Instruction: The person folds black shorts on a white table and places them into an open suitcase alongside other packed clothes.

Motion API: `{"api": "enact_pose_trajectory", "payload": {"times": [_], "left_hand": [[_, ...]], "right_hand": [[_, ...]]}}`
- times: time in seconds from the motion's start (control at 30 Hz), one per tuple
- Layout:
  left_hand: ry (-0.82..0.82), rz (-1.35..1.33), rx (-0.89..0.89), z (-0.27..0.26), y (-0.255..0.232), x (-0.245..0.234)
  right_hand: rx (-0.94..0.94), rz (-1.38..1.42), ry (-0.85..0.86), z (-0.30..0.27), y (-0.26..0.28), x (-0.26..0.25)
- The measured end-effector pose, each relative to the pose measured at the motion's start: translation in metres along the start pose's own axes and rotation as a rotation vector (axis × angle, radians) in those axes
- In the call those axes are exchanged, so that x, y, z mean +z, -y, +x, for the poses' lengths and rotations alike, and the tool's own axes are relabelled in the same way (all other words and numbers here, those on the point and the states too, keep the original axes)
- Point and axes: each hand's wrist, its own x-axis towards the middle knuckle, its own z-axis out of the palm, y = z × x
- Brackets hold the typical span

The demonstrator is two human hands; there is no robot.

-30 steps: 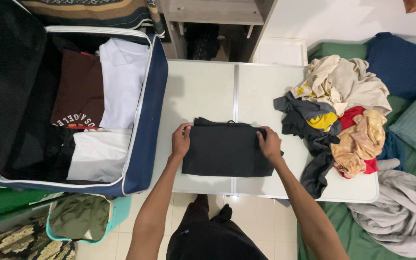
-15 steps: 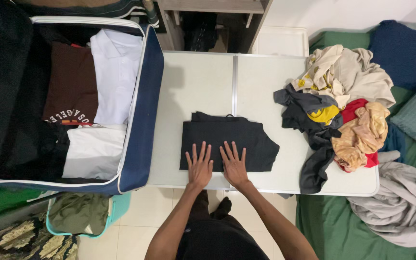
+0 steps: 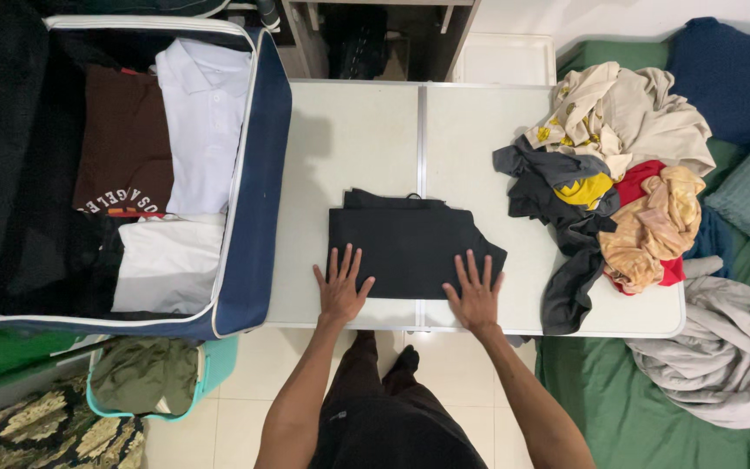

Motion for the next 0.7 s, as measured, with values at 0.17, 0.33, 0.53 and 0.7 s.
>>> {"api": "enact_pose_trajectory", "payload": {"times": [0.17, 0.33, 0.53, 0.7], "left_hand": [[-0.072, -0.046, -0.112, -0.006, 0.002, -0.015], [-0.296, -0.112, -0.045, 0.008, -0.01, -0.001], [-0.237, -0.103, 0.191, 0.055, -0.024, -0.014], [-0.025, -0.109, 0.182, 0.064, -0.004, -0.031]], "right_hand": [[0.171, 0.193, -0.114, -0.001, -0.012, 0.006], [0.058, 0.193, -0.202, 0.029, 0.023, -0.004], [-0.132, 0.028, -0.039, 0.078, 0.083, -0.017], [-0.091, -0.095, 0.109, 0.083, 0.084, -0.034]]}}
